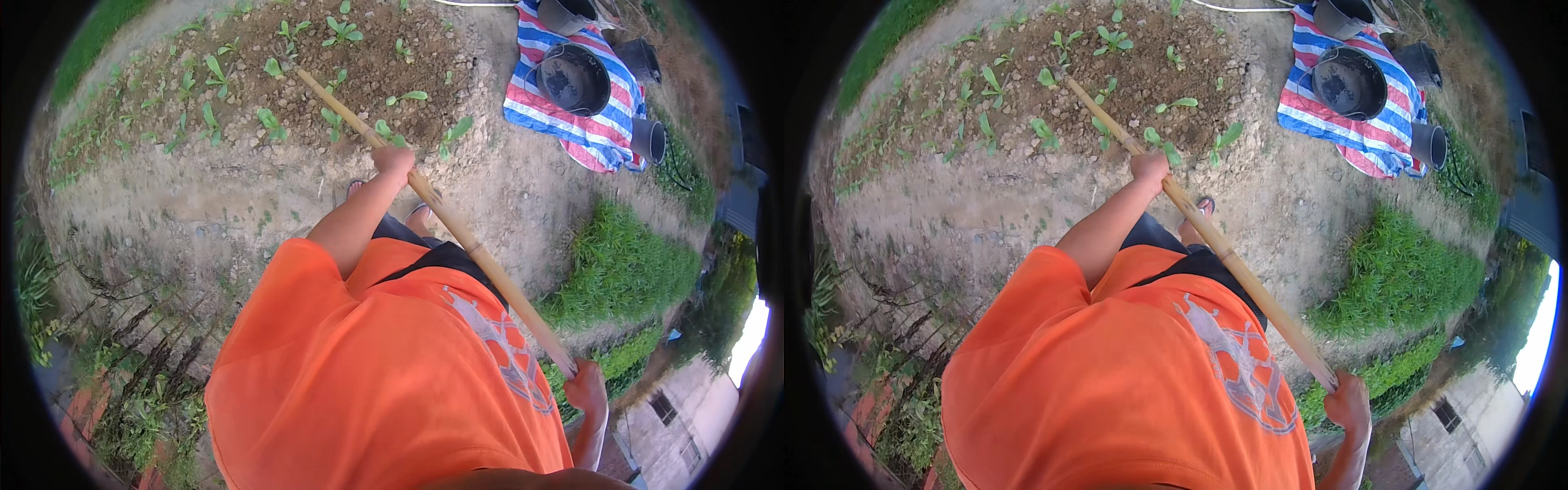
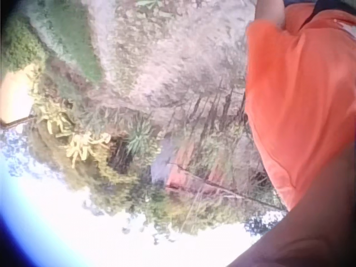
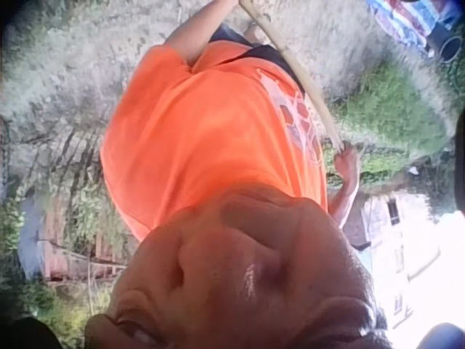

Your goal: The person uses a long-handled hoe to repeatedly loosen and level the soil around small green plants in a garden bed. The person moves along the row, striking and dragging the hoe head to break up clods and smooth the surface.

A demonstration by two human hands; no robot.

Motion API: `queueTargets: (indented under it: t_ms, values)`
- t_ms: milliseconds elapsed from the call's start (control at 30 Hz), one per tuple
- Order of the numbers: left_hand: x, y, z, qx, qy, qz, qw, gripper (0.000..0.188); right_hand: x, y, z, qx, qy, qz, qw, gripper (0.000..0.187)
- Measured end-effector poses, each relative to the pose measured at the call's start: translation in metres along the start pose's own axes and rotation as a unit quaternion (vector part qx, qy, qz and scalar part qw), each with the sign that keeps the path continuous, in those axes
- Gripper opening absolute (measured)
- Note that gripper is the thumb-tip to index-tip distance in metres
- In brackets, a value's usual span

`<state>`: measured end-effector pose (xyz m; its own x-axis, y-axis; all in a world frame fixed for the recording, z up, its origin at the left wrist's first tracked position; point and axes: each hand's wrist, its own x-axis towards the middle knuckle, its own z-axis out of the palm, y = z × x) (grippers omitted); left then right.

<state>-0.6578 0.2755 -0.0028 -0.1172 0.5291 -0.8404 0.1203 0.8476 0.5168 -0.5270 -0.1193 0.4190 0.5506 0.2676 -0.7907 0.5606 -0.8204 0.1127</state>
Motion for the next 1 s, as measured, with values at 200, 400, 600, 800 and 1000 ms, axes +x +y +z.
queueTargets:
  t_ms: [200,400,600,800,1000]
  values:
    - [-0.010,0.018,0.008,0.011,-0.019,0.014,1.000,0.045,-0.010,-0.002,-0.006,0.017,0.064,0.017,0.998,0.011]
    - [0.013,0.014,0.003,0.004,0.023,0.048,0.999,0.022,0.005,-0.006,0.017,0.026,0.046,-0.008,0.999,0.011]
    - [0.033,-0.007,-0.008,0.026,0.033,0.059,0.997,0.024,0.008,-0.001,0.028,0.036,-0.004,-0.015,0.999,0.014]
    - [0.005,0.001,-0.006,0.005,0.000,0.007,1.000,0.038,0.008,0.004,0.043,-0.001,0.012,0.005,1.000,0.014]
    - [0.024,0.008,-0.015,0.055,-0.037,0.008,0.998,0.036,0.012,0.003,0.056,0.062,0.006,-0.039,0.997,0.010]
